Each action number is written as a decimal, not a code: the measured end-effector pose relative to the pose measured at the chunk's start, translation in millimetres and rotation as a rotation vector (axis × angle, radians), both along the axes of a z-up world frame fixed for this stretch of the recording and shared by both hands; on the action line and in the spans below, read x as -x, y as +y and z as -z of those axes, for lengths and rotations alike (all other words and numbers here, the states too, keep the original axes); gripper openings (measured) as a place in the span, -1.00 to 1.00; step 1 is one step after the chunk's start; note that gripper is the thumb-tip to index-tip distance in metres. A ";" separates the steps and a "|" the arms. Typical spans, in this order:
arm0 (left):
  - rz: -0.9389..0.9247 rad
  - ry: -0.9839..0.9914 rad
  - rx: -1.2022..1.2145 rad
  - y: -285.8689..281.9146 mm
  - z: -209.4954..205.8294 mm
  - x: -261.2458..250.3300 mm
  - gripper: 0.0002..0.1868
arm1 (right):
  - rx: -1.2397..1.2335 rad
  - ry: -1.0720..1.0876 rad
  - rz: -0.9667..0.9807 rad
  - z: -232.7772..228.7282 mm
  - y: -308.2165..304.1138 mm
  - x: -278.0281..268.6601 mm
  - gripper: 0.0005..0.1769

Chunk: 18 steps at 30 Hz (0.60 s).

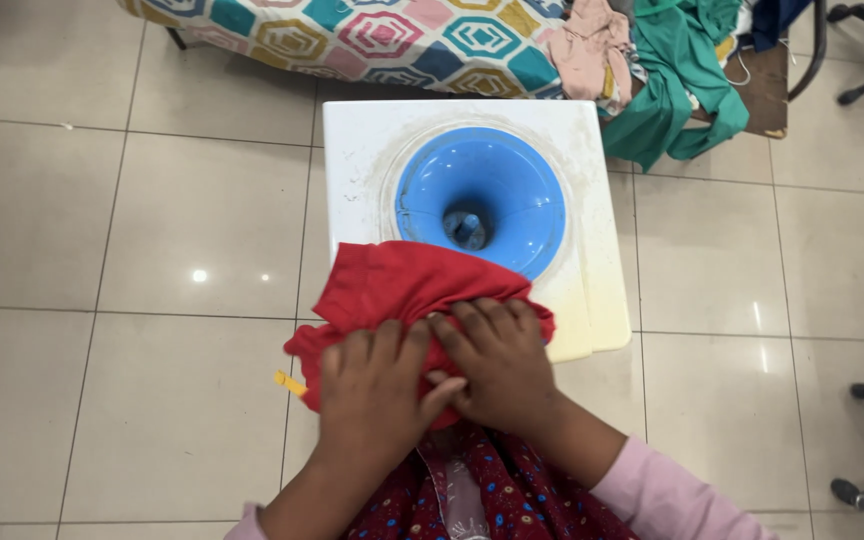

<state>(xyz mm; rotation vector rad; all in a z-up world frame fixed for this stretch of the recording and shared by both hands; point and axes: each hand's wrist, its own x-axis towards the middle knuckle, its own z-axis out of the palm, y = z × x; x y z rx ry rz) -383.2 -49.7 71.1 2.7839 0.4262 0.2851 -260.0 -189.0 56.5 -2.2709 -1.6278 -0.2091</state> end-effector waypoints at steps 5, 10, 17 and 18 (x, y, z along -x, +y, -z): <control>-0.164 -0.103 -0.186 -2.4 12.6 44.5 0.04 | -0.003 -0.074 -0.120 -5.9 37.1 14.1 -0.06; -0.188 -0.029 0.053 17.6 21.5 26.1 0.44 | 0.110 -0.052 -0.227 -10.1 69.6 -9.7 -0.03; -0.342 0.112 0.459 65.2 12.4 -24.0 0.48 | 0.221 0.020 -0.369 -4.4 128.7 -58.5 -0.14; -0.360 0.104 0.470 73.3 11.2 -31.2 0.47 | 0.228 0.034 -0.382 -3.6 139.2 -64.8 -0.17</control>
